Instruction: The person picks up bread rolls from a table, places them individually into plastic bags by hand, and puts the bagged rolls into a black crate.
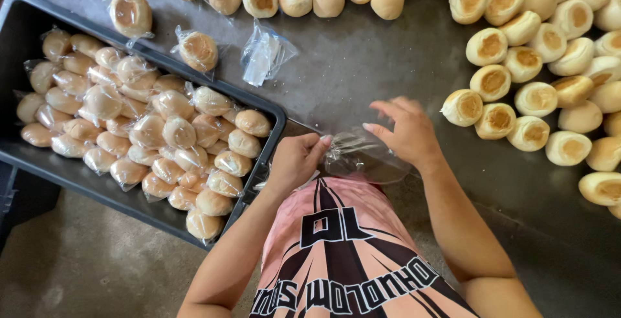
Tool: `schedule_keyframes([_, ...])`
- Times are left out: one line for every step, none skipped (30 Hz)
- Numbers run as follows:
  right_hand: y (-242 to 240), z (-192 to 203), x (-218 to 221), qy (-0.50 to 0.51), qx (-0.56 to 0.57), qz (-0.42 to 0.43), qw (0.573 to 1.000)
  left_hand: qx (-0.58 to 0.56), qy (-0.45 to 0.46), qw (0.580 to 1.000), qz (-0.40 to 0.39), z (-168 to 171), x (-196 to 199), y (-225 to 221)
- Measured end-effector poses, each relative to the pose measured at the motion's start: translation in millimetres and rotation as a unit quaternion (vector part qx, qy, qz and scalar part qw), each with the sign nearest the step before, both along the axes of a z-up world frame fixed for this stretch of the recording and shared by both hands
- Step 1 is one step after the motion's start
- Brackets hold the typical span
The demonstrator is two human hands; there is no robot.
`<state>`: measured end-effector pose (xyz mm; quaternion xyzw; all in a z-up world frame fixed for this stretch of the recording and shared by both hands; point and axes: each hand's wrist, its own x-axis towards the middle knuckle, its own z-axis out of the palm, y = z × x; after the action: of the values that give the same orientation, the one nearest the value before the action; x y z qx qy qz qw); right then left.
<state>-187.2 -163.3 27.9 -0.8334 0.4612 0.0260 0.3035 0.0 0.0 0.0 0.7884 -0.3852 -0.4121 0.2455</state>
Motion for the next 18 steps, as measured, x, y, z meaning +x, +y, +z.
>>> schedule_keyframes([-0.1, -2.7, -2.3, 0.0, -0.001, 0.002, 1.0, -0.001, 0.0, 1.0, 0.002, -2.8, 0.0, -4.5])
schedule_keyframes([0.9, -6.1, -4.1, -0.135, 0.002, -0.006, 0.991, -0.043, 0.028, 0.998, 0.034, -5.6, -0.8, -9.1])
schedule_keyframes([6.1, -11.3, -4.7, -0.268, 0.011, -0.012, 0.963, -0.08, 0.055, 0.993, 0.068, -7.3, -2.3, -8.9])
schedule_keyframes([16.3, -19.2, -0.8, -0.268, 0.015, -0.009, 0.963, -0.077, 0.054, 0.993, 0.073, -8.4, -5.8, -9.5])
schedule_keyframes([27.8, -28.9, 8.7, -0.336, 0.223, 0.003, 0.915, -0.171, 0.012, 0.984, 0.046, -8.7, -8.8, -14.5])
schedule_keyframes([33.5, -36.9, 16.8, -0.386, 0.42, 0.013, 0.821, -0.263, -0.03, 0.964, 0.016, -7.2, -10.1, -18.8])
schedule_keyframes([29.6, -43.0, 22.1, -0.386, 0.42, 0.013, 0.822, -0.264, -0.03, 0.964, 0.016, -4.5, -10.9, -22.9])
schedule_keyframes([22.2, -48.2, 28.8, -0.444, 0.495, -0.129, 0.736, -0.279, -0.075, 0.957, 0.04, -1.0, -10.2, -27.1])
schedule_keyframes([17.1, -51.1, 33.4, -0.484, 0.555, -0.264, 0.623, -0.29, -0.123, 0.947, 0.069, 2.9, -8.6, -30.2])
schedule_keyframes([12.1, -50.4, 30.8, -0.48, 0.559, -0.262, 0.624, -0.288, -0.124, 0.947, 0.074, 6.4, -4.3, -34.3])
schedule_keyframes([6.4, -48.1, 26.0, -0.503, 0.616, -0.225, 0.563, -0.304, -0.132, 0.936, 0.119, 9.7, 3.2, -36.8])
schedule_keyframes([2.5, -47.0, 24.9, -0.521, 0.667, -0.187, 0.498, -0.32, -0.141, 0.923, 0.164, 12.6, 7.9, -38.1])
schedule_keyframes([2.1, -47.9, 27.6, -0.52, 0.669, -0.185, 0.497, -0.319, -0.144, 0.922, 0.166, 14.5, 9.1, -40.9])
schedule_keyframes([4.7, -50.2, 30.3, -0.479, 0.629, -0.106, 0.603, -0.331, -0.164, 0.914, 0.169, 15.3, 9.3, -43.2])
schedule_keyframes([5.3, -54.0, 30.6, -0.427, 0.575, -0.027, 0.697, -0.342, -0.18, 0.906, 0.171, 14.3, 6.2, -45.1])
schedule_keyframes([-1.0, -61.6, 37.4, -0.424, 0.576, -0.027, 0.699, -0.342, -0.179, 0.906, 0.174, 12.6, -0.1, -44.9])
schedule_keyframes([-11.5, -72.2, 51.5, -0.337, 0.363, -0.043, 0.868, -0.349, -0.176, 0.914, 0.111, 10.8, -7.9, -42.3])
schedule_keyframes([-21.0, -82.0, 62.9, -0.221, 0.121, -0.057, 0.966, -0.354, -0.173, 0.918, 0.047, 8.1, -12.4, -41.1])
